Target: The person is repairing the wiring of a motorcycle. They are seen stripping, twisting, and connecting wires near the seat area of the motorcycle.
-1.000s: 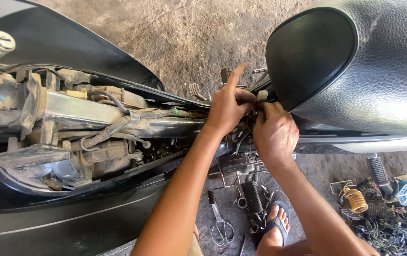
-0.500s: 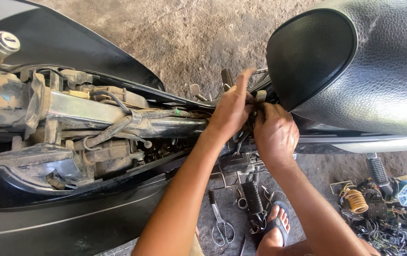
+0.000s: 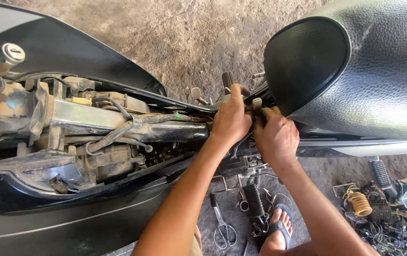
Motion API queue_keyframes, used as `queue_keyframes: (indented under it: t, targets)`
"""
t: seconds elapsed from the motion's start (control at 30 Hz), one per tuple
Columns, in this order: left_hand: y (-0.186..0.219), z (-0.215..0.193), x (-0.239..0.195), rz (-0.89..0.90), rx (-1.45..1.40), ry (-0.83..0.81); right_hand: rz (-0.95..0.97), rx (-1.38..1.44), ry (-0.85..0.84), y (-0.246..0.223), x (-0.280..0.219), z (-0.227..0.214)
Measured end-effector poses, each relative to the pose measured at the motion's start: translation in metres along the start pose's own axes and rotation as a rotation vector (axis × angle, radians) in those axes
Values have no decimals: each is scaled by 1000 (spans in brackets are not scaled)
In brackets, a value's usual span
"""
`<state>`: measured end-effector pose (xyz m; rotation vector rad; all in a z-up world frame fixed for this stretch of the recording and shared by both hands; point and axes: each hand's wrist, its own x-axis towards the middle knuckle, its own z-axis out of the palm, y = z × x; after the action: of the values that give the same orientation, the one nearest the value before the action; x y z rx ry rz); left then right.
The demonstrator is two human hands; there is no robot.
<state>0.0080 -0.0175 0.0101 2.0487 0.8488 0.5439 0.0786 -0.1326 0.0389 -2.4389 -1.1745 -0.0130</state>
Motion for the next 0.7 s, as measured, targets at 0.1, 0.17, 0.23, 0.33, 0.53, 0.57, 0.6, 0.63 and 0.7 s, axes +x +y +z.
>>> queue_keyframes:
  t: [0.1,0.17,0.23,0.33,0.53,0.57,0.6,0.63,0.7]
  targets:
    - [2,3,1,-76,-183,41,2,47,8,4,1,1]
    - [9,-1,0,-146,-206,34,11,26,-7,2,2,-4]
    - [12,-1,0,-214,-224,27,23,7,-20,0,3,-8]
    - [14,3,0,-191,-207,75,128,-44,-130,1,4,-12]
    - [21,6,-1,-404,-388,88,32,-23,-29,13,3,-2]
    - [23,5,-1,-433,-364,100,47,-42,-39,14,4,-1]
    - [24,4,-1,-463,-340,115,59,-61,-49,14,4,-1]
    - [22,5,-1,-463,-341,115,59,-61,-48,14,5,-1]
    - [17,8,-1,-442,-338,125,88,-33,-67,14,4,-1]
